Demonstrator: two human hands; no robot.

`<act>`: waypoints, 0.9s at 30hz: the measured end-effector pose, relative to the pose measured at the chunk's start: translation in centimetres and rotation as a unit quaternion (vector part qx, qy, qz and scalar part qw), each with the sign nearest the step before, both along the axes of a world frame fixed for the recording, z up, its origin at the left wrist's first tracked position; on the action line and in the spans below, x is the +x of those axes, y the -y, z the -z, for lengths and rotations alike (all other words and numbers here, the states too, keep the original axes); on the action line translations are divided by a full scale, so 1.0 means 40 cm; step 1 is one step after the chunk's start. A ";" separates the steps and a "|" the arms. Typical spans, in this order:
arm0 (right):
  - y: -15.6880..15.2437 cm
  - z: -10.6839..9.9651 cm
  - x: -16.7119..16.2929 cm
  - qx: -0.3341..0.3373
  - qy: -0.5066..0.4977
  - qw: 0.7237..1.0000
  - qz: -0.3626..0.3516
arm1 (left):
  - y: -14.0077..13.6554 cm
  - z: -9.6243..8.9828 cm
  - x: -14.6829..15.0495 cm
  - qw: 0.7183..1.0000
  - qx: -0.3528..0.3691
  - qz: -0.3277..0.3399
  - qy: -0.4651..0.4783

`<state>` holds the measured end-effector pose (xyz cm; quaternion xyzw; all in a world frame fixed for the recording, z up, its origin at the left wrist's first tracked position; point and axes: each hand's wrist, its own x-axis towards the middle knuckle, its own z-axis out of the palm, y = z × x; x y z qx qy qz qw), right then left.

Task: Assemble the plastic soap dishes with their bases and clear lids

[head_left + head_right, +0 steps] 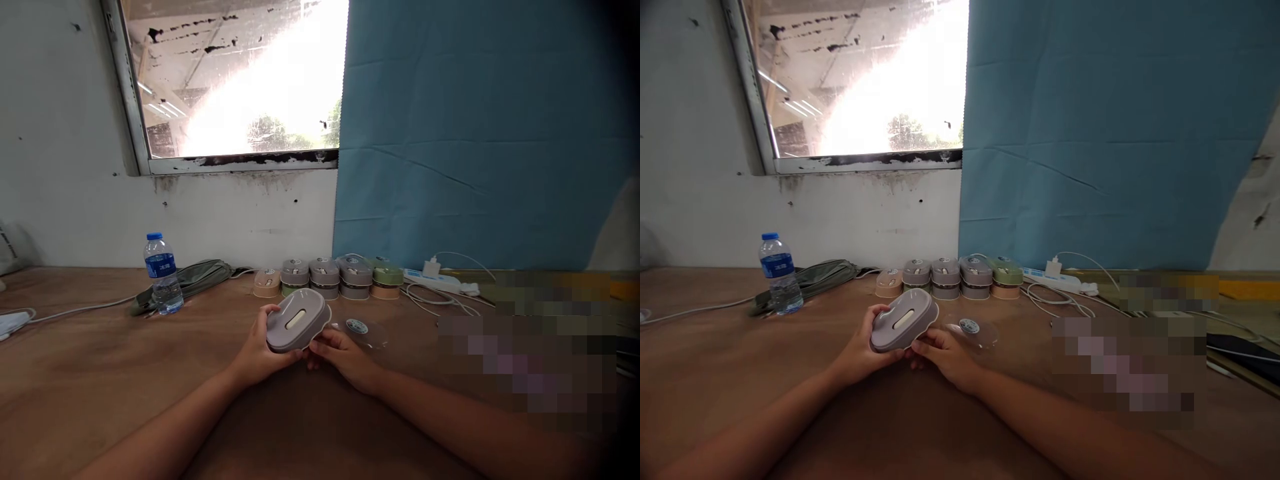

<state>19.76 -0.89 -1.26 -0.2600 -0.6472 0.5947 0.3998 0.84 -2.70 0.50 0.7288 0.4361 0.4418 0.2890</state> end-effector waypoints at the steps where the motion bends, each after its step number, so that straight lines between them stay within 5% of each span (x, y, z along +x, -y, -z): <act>1: -0.002 0.002 0.002 -0.004 0.001 1.000 -0.001 | 0.002 -0.002 0.001 1.000 0.010 -0.004 -0.007; 19: -0.005 0.005 -0.003 -0.052 -0.016 0.998 0.026 | -0.026 0.000 -0.014 0.999 0.037 -0.036 0.001; 27: -0.012 0.010 0.003 -0.084 -0.034 0.995 0.036 | -0.129 0.000 -0.160 0.958 0.031 -0.285 0.007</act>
